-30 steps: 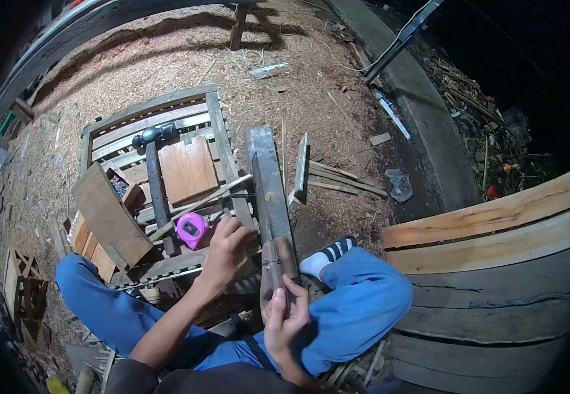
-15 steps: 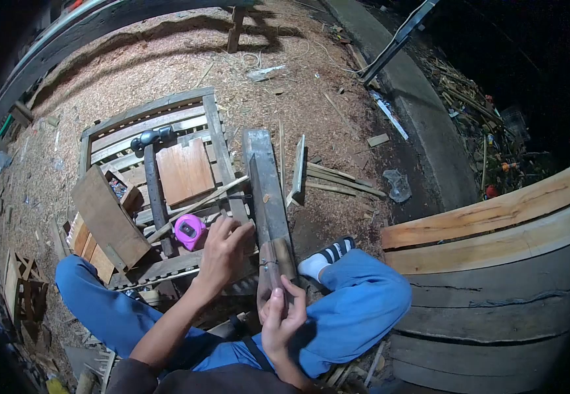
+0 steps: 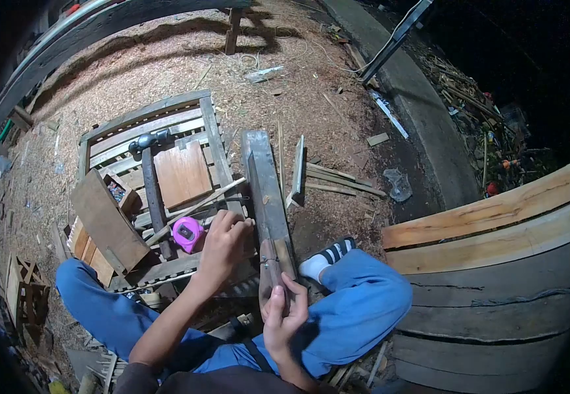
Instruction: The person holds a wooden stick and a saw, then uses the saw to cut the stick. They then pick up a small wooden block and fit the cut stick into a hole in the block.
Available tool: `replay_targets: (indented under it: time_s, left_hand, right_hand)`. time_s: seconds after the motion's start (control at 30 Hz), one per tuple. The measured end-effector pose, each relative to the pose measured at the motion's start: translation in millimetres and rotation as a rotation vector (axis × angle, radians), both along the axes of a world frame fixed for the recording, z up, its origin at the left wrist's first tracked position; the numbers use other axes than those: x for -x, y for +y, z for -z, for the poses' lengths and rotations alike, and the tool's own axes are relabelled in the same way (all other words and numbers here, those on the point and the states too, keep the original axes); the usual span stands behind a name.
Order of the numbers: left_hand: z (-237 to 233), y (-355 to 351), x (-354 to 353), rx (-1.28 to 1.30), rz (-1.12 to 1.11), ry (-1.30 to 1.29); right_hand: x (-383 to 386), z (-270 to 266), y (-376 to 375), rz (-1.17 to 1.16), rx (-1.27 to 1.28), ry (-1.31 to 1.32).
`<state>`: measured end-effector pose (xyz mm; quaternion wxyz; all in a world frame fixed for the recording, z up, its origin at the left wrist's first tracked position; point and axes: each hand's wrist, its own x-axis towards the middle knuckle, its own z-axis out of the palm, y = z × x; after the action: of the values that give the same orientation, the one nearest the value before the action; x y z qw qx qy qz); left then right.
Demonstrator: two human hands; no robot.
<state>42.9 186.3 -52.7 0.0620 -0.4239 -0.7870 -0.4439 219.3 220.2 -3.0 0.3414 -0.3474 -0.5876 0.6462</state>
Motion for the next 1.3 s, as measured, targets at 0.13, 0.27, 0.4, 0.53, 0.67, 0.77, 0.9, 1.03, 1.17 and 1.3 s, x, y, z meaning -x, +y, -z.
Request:
replay_targets:
  time_s: [0.13, 0.27, 0.4, 0.53, 0.67, 0.77, 0.9, 1.03, 1.17, 1.3]
  left_hand:
    - [-2.2, -3.2, 2.0, 0.080, 0.062, -0.028]
    - [-6.1, -3.6, 6.3, 0.083, 0.087, -0.055]
    - [-12.4, -1.9, 9.8, 0.119, 0.110, -0.040]
    - [-14.2, 1.8, 4.7, 0.074, 0.063, 0.005]
    - [-14.7, 1.1, 9.6, 0.080, 0.086, -0.027]
    - [-22.5, -0.1, 7.8, 0.080, 0.121, -0.062]
    - [-17.9, 0.1, 7.3, 0.099, 0.094, -0.015]
    - [-17.7, 0.9, 5.8, 0.089, 0.099, -0.008]
    - [-16.4, 0.1, 6.9, 0.083, 0.111, -0.016]
    - [-10.3, 1.6, 2.8, 0.078, 0.084, 0.006]
  right_hand:
    - [2.3, -1.8, 2.6, -0.003, 0.047, -0.010]
    - [0.3, -3.6, 5.0, -0.028, 0.064, -0.025]
    - [-2.7, -5.5, 3.2, -0.034, 0.021, -0.030]
    - [11.4, -10.5, 9.6, -0.042, 0.054, -0.080]
    - [-11.0, -10.4, 10.8, -0.071, 0.021, -0.063]
    - [10.7, -9.7, 18.0, -0.064, 0.071, -0.086]
    - [-12.2, -13.9, 6.2, -0.091, -0.014, -0.110]
    - [13.2, -8.4, 16.1, -0.066, 0.034, -0.108]
    - [-20.1, -9.4, 3.4, -0.086, -0.045, -0.091]
    - [13.3, -6.1, 14.8, -0.059, -0.030, -0.112]
